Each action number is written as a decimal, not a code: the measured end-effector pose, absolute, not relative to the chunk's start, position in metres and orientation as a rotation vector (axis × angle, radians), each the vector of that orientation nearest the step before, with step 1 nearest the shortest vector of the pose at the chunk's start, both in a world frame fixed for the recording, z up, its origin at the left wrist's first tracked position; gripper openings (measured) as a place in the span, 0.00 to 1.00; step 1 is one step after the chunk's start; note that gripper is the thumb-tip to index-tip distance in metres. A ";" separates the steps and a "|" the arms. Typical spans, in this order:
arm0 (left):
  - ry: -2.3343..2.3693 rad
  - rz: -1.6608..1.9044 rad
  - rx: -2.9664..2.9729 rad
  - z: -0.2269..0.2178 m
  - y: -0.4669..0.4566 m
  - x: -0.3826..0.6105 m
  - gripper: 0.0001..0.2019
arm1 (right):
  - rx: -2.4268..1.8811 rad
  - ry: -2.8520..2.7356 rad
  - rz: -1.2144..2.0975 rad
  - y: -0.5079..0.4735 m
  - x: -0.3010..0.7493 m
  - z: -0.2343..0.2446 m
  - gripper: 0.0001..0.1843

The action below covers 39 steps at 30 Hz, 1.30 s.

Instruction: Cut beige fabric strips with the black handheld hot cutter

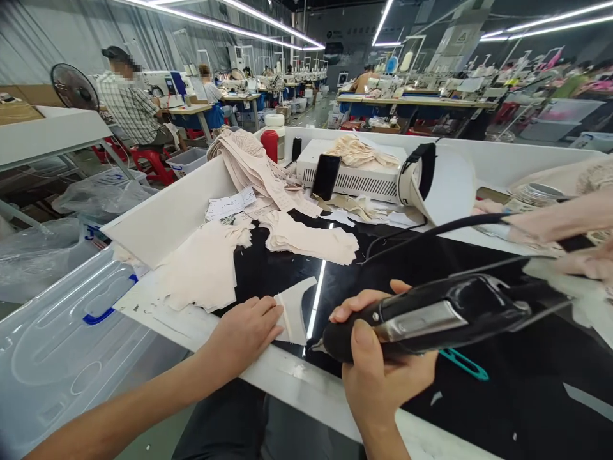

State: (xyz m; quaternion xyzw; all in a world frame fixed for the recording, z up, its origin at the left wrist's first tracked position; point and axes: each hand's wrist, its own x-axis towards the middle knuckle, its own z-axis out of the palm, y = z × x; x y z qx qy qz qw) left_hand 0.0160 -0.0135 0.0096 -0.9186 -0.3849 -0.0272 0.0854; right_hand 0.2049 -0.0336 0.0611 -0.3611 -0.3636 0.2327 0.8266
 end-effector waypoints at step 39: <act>-0.609 -0.698 -2.982 -0.008 -0.016 0.019 0.10 | -0.756 -0.870 0.489 -0.032 0.197 0.038 0.23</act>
